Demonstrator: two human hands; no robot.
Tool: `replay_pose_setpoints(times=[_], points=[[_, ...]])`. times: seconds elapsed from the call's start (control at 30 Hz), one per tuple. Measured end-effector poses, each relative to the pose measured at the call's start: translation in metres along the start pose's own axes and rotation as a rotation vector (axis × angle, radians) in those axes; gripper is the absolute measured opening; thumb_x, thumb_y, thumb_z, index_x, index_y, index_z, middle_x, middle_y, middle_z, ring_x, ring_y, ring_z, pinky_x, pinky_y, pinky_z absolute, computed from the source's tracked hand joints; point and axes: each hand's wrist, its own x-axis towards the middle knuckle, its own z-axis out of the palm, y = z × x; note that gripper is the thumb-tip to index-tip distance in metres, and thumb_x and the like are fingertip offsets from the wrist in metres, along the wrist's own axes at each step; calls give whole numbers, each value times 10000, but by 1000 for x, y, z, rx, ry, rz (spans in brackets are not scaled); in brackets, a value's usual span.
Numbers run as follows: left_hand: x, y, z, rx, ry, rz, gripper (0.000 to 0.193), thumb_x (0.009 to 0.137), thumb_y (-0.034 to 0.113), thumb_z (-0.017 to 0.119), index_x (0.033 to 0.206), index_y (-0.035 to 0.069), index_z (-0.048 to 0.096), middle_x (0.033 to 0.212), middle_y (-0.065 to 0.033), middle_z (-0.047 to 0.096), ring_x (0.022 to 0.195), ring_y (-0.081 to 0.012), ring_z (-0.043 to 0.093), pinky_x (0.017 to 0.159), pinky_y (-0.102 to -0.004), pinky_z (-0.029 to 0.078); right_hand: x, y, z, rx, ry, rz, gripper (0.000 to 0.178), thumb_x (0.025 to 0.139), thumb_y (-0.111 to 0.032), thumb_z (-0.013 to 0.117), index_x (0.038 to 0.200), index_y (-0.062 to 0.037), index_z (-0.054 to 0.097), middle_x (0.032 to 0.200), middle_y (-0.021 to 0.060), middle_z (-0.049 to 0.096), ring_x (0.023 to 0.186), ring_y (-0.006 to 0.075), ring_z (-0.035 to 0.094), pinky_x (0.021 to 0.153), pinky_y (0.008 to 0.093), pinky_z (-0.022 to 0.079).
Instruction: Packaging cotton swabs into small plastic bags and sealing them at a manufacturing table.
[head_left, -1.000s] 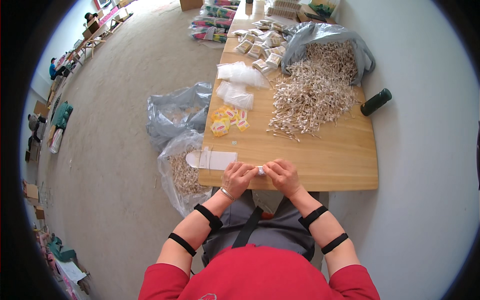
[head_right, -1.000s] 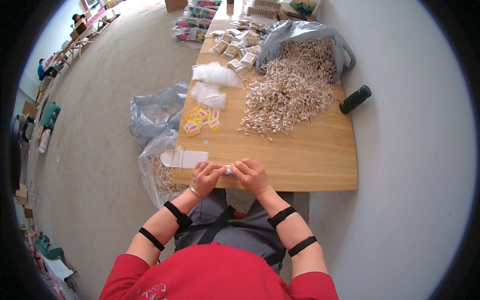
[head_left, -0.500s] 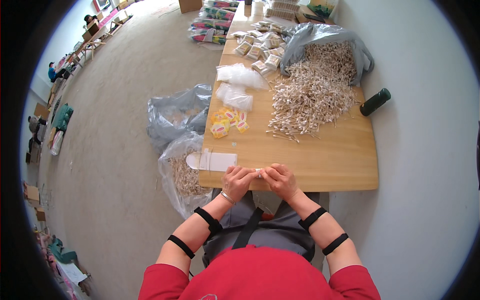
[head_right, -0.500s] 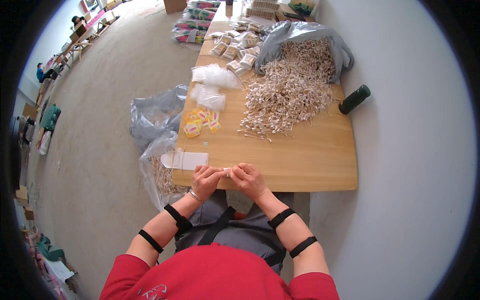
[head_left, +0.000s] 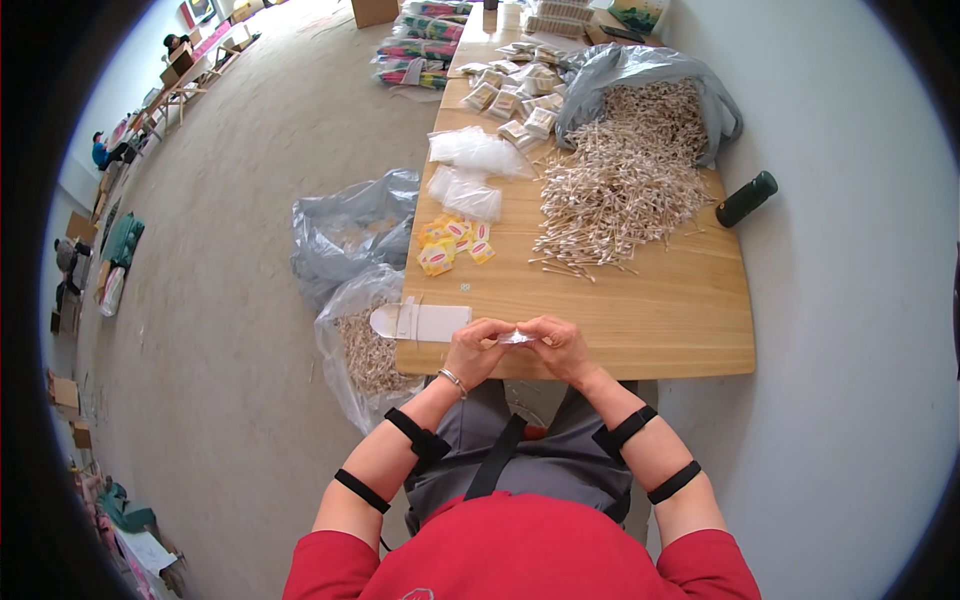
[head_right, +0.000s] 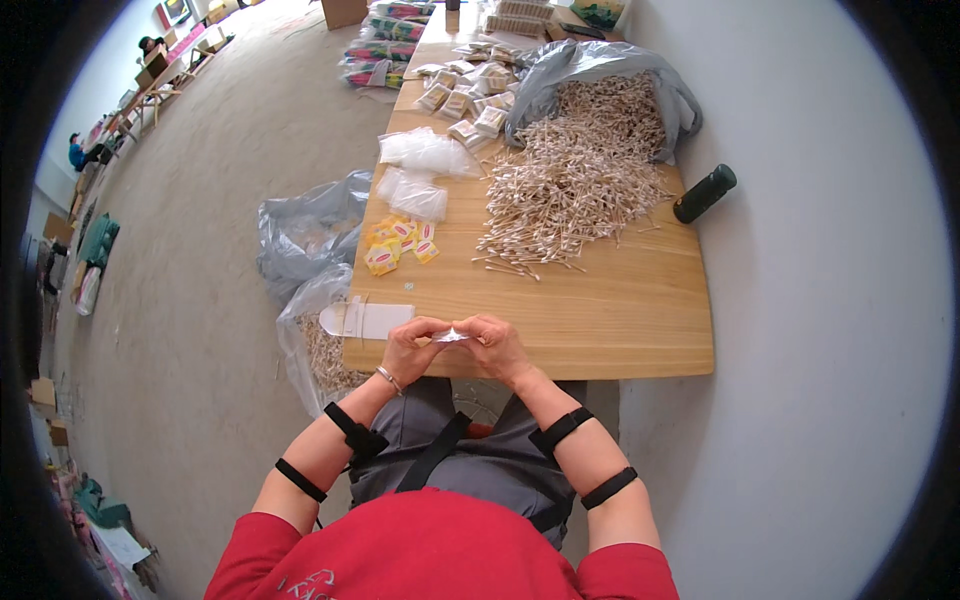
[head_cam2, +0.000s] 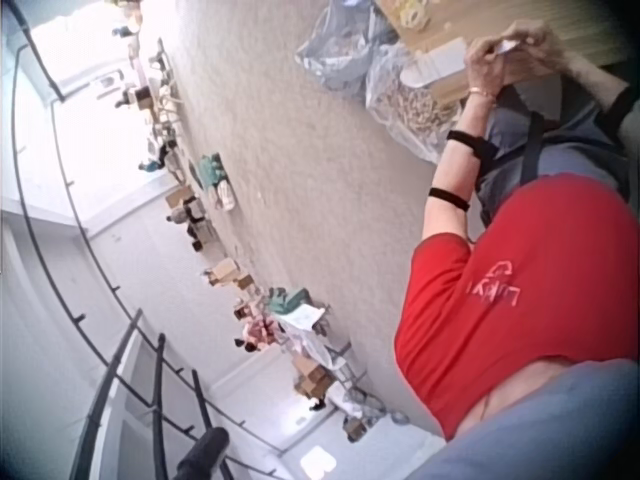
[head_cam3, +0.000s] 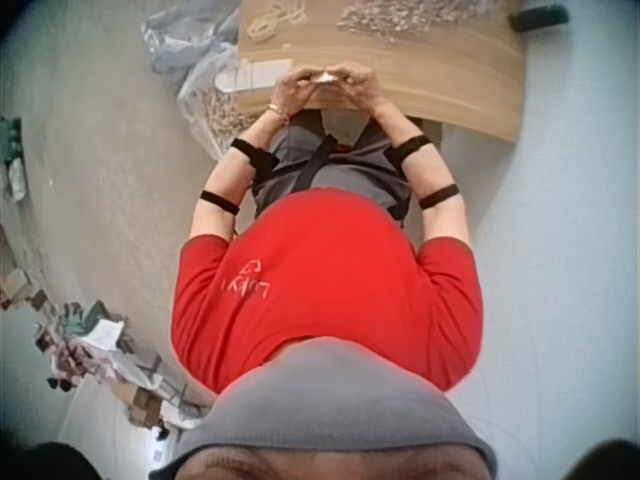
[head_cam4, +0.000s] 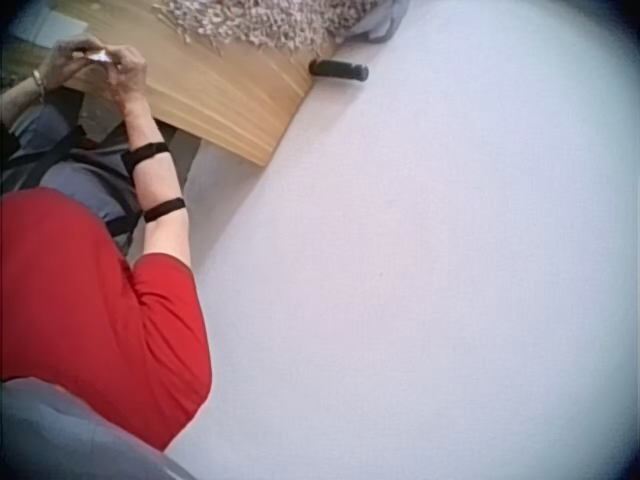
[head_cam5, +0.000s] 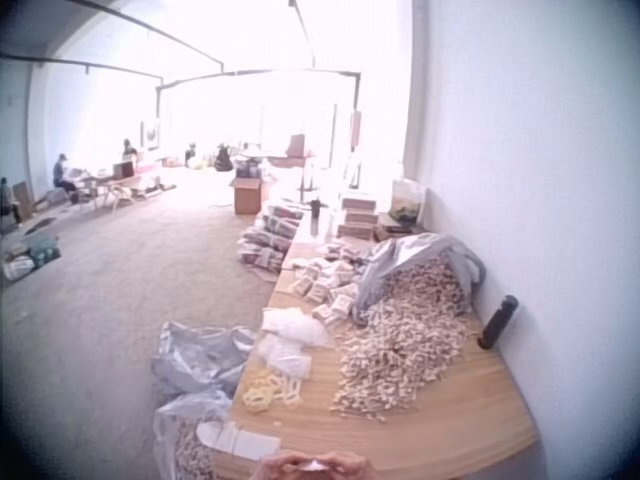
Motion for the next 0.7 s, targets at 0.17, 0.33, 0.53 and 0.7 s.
replay_pose_setpoints(times=[0.17,0.33,0.53,0.7], points=[[-8,-10,6,-71,-30,-86,201,754,-2,696,953,-1,666,928,-98,680,843,-147,650,763,-268,523,-8,8,-3,-143,-7,-79,284,767,-25,667,1048,-62,659,959,110,670,875,257,646,765,324,515],[-5,-5,7,-37,-46,6,217,749,7,697,960,0,647,955,-108,672,859,-168,655,781,-286,524,-14,16,-3,166,24,155,332,762,-61,685,1091,-73,647,969,112,675,888,258,648,780,316,512],[-3,0,10,223,-122,121,302,709,24,679,1004,47,620,901,-157,655,832,-319,648,732,-355,526,-9,23,-3,-41,-99,150,247,764,-74,658,1011,-79,648,890,125,666,820,291,645,709,343,507],[-15,0,15,356,-40,156,257,729,51,643,983,79,609,877,-135,652,814,-335,630,688,-395,518,-13,30,-1,-289,-41,-55,150,743,-71,601,892,-73,621,804,145,620,790,352,603,674,394,493]])
